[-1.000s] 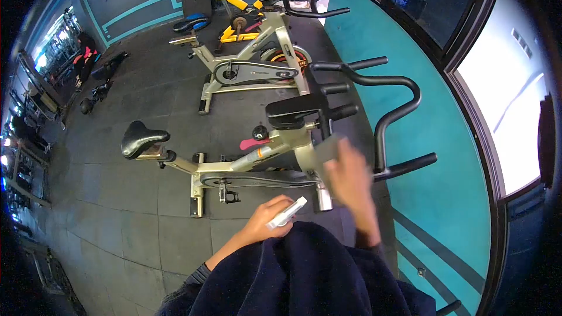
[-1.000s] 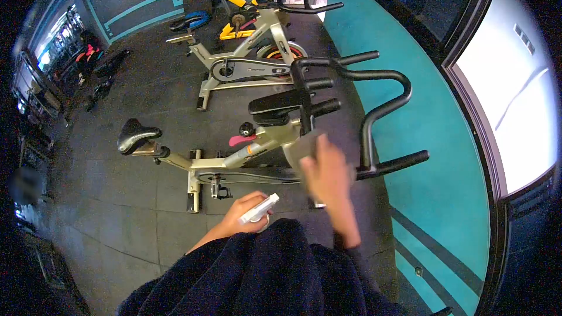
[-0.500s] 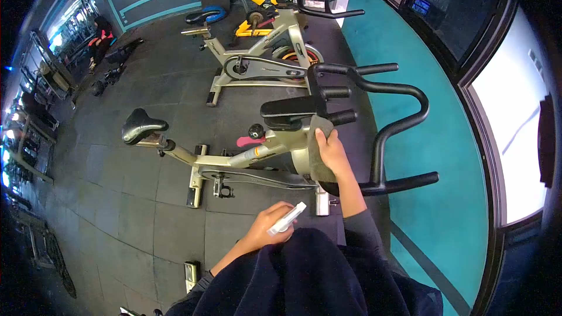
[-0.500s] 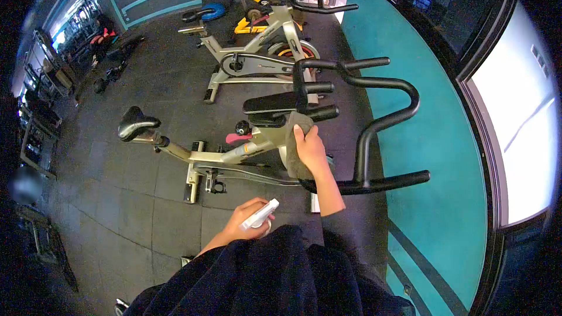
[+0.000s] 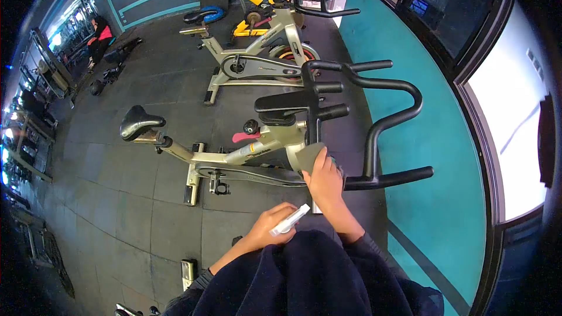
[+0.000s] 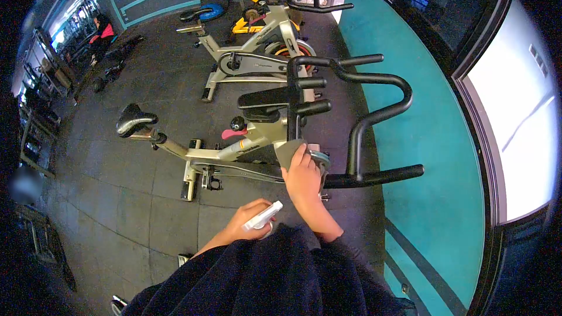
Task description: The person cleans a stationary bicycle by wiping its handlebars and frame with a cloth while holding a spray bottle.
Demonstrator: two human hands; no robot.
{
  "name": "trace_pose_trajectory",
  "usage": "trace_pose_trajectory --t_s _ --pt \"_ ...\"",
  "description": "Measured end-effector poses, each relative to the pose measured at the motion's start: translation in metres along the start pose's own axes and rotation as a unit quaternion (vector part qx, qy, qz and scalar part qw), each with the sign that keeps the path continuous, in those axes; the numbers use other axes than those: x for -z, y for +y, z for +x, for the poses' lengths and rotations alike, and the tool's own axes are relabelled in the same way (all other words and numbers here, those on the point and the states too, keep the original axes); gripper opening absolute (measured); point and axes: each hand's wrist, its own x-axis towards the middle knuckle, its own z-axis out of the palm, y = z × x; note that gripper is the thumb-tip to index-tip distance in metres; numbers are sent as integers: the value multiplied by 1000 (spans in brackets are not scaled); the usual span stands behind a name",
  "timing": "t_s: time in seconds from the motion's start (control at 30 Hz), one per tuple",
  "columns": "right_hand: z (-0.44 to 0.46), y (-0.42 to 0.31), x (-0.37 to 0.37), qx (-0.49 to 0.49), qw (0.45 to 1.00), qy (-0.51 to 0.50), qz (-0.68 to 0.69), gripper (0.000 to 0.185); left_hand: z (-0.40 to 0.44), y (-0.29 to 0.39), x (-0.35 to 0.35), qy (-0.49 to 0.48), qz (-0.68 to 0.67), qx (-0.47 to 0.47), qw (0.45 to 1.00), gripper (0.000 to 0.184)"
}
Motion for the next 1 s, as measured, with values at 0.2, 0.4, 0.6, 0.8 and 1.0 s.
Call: trace_pose_trajectory --t_s 0.2,0.4,0.6,0.8,1.0 --pt "9 -11 -7 -26 998 17 -51 79 2 -5 10 47 18 9 999 33" --pt "62 -4 3 -133 977 -69 152 69 3 -3 16 74 21 7 997 34" --pt "92 30 -13 -135 868 -116 463 70 -2 0 9 79 34 -6 996 33" --pt "66 30 -13 -101 839 -113 522 67 -8 4 1 57 25 -10 998 33" --pt "19 2 22 -75 983 -114 119 56 -9 3 -6 33 -5 14 999 35"
